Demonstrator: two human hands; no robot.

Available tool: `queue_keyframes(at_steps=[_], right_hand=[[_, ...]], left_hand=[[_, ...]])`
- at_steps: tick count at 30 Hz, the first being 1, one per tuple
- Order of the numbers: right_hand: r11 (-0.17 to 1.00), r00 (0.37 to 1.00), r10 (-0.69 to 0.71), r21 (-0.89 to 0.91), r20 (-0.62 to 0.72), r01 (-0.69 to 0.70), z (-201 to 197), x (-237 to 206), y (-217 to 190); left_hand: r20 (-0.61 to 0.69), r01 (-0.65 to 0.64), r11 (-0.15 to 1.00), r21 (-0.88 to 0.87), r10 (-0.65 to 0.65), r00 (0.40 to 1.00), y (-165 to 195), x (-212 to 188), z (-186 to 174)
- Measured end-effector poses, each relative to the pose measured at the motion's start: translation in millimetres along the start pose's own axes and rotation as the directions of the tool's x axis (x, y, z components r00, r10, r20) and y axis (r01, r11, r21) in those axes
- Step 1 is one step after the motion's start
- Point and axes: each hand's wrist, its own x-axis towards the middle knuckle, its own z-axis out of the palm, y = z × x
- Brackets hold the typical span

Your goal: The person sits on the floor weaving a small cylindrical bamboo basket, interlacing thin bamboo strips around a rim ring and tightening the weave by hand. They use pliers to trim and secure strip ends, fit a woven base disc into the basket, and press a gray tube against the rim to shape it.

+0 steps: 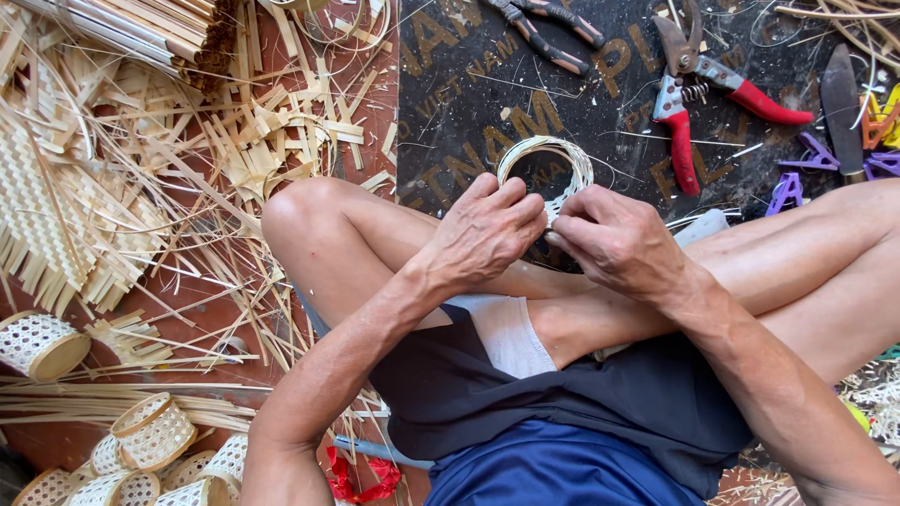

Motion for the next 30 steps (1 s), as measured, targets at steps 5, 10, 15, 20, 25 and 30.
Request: queue_keyframes(at_steps=[5, 10, 15, 20, 25, 30], right_hand=[[0.981, 0.996, -0.085, -0.176, -0.002, 0.083, 0.4, -2.8, -0.1], [0.991, 0.995, -0.104, -0.082, -0.008, 0.103, -2.9, -6.1, 2.0], [0.992, 0.997, -0.065, -0.108, -0.027, 0.062, -1.9, -3.2, 1.7], [0.977, 0.994, -0.005, -0.212, -0.107, -0.018, 5.3, 3.3, -5.8], [0.950, 0.993, 0.117, -0.289, -0.029, -0.120, 16.6, 10.3, -10.3], [0.938, 0.947, 0.258, -0.285, 0.190, -0.198, 6.5, 25.0, -3.9]], left_hand=[[-0.009, 0.017, 1.000, -0.009, -0.017, 1.000, -2.8, 1.1, 1.9], [-0.027, 0.007, 0.999, -0.039, -0.008, 1.000, -5.7, -1.5, 3.6], [-0.013, 0.006, 0.998, -0.063, -0.007, 1.000, -7.6, -1.3, 5.1], [-0.028, -0.012, 0.999, -0.038, 0.011, 1.000, -7.8, -1.4, 7.7], [-0.111, -0.076, 0.993, -0.092, 0.065, 0.992, -13.6, -2.1, 7.7], [-0.055, -0.088, 0.991, -0.098, 0.083, 0.995, -15.8, -2.2, 7.7]])
